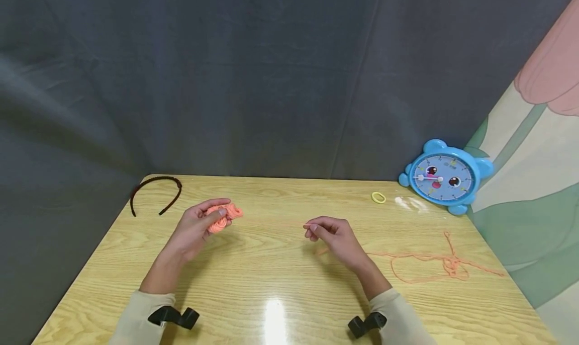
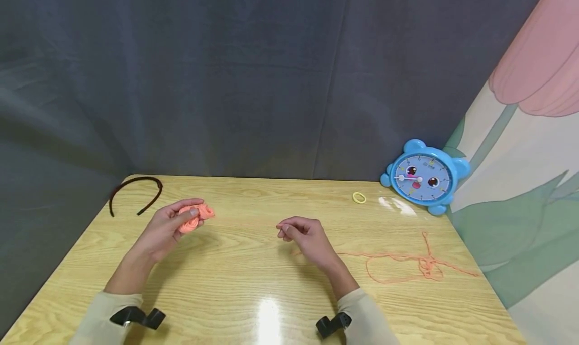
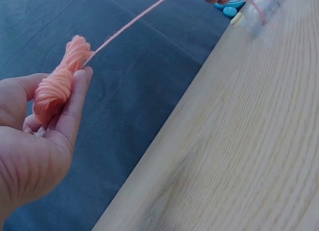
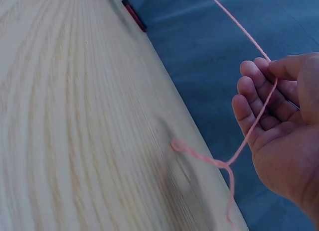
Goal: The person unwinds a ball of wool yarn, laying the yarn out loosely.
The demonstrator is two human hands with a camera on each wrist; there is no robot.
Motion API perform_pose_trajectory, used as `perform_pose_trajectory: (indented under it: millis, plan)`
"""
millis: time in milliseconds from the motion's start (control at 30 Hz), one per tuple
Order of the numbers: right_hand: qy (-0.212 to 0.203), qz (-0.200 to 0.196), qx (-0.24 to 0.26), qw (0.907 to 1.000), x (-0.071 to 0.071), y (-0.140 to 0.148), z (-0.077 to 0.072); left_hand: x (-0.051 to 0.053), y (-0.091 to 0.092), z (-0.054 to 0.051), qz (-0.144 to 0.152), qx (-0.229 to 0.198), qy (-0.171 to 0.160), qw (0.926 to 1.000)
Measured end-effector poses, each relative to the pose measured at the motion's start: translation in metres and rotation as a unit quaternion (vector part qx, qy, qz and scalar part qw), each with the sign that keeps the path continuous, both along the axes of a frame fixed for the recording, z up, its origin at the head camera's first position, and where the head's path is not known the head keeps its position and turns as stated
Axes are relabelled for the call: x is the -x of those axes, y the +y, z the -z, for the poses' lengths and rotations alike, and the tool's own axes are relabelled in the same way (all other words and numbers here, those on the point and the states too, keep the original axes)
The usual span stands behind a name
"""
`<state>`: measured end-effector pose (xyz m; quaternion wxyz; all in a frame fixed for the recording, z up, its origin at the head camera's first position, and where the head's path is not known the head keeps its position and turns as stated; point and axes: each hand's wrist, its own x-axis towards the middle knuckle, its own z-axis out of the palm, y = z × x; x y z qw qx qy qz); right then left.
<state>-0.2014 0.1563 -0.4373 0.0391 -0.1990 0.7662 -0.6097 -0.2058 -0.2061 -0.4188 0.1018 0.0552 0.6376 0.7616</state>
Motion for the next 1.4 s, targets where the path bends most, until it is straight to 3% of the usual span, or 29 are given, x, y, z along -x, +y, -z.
perform_pose_trajectory:
  millis: [433, 567, 800, 1000, 1400]
  plan:
    - [0.008, 0.032, 0.014, 0.9994, 0.003, 0.022, -0.006, -0.001, 0.000, -0.001, 0.000, -0.001, 0.008, 1.0000]
    - [0.015, 0.036, 0.013, 0.9991, 0.003, 0.025, -0.009, -0.001, 0.000, -0.002, -0.012, 0.011, -0.002, 0.9999]
    - [0.025, 0.049, 0.011, 0.9984, 0.003, 0.039, -0.017, -0.001, -0.002, -0.005, -0.037, -0.005, -0.011, 0.9992]
    - [0.039, 0.073, 0.001, 0.9965, 0.005, 0.063, -0.025, 0.000, -0.011, -0.007, -0.059, -0.003, -0.006, 0.9982]
    - [0.055, 0.121, -0.020, 0.9909, 0.008, 0.123, -0.045, 0.002, -0.016, -0.005, -0.059, 0.030, -0.004, 0.9978]
